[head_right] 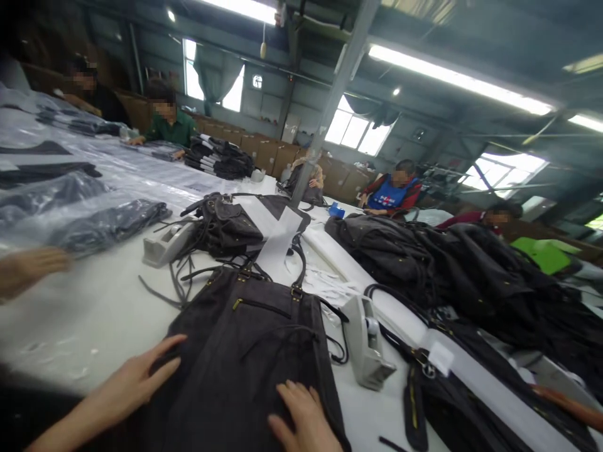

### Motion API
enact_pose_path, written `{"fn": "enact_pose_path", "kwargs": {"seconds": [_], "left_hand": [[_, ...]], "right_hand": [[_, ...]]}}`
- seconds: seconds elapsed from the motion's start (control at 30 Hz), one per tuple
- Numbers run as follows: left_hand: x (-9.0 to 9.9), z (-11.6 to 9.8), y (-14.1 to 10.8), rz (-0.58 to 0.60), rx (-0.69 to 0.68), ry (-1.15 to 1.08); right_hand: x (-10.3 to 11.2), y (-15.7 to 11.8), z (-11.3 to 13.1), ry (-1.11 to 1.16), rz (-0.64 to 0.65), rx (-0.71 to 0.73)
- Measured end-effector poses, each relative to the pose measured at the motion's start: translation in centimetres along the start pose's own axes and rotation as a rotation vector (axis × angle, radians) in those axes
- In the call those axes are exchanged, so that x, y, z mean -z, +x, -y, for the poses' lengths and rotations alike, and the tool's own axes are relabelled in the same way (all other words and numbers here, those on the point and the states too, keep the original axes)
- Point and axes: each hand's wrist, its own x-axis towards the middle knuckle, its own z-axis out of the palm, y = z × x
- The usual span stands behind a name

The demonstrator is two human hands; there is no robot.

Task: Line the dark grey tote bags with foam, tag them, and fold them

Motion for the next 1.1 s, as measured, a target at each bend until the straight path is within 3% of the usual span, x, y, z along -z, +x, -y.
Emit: {"fn": "enact_pose_path", "kwargs": {"seconds": [0.1,0.17,0.27,0.37,0.47,0.57,0.7,0.8,0.93,1.1], "left_hand": [[2.5,-3.5,2.2,-0.072,-0.085,0.239],[3.2,-6.9,5.3,-0.152,-0.224,0.276],[1.5,-11.6,12.2,-0.061,-0.385,0.124],[-1.7,-13.9,19.8,-0.075,-0.363,0.196],[-4.3,-14.0,25.8,-0.113,-0.305,0.284],[-5.8,-13.0,29.2,-0.145,-0.234,0.383],[-6.2,-11.7,31.7,-0.238,-0.181,0.497],[-5.4,-11.3,33.3,-0.320,-0.220,0.584],[-4.6,-11.3,35.2,-0.377,-0.388,0.678],[-5.8,-10.8,37.3,-0.390,-0.454,0.715]], "right_hand": [[3.7,2.8,1.4,0.379,-0.094,-0.047],[6.2,5.7,1.0,0.379,-0.235,-0.035],[8.1,11.2,-2.2,0.100,-0.420,0.002],[7.9,16.4,-6.6,-0.097,-0.418,-0.019],[7.1,20.3,-9.5,-0.220,-0.381,-0.059],[6.4,22.6,-10.4,-0.308,-0.318,-0.094],[5.1,24.0,-10.9,-0.381,-0.245,-0.188],[3.7,24.5,-11.7,-0.475,-0.331,-0.180],[2.2,24.9,-13.3,-0.541,-0.461,-0.105],[1.4,25.4,-15.4,-0.531,-0.534,-0.052]]}}
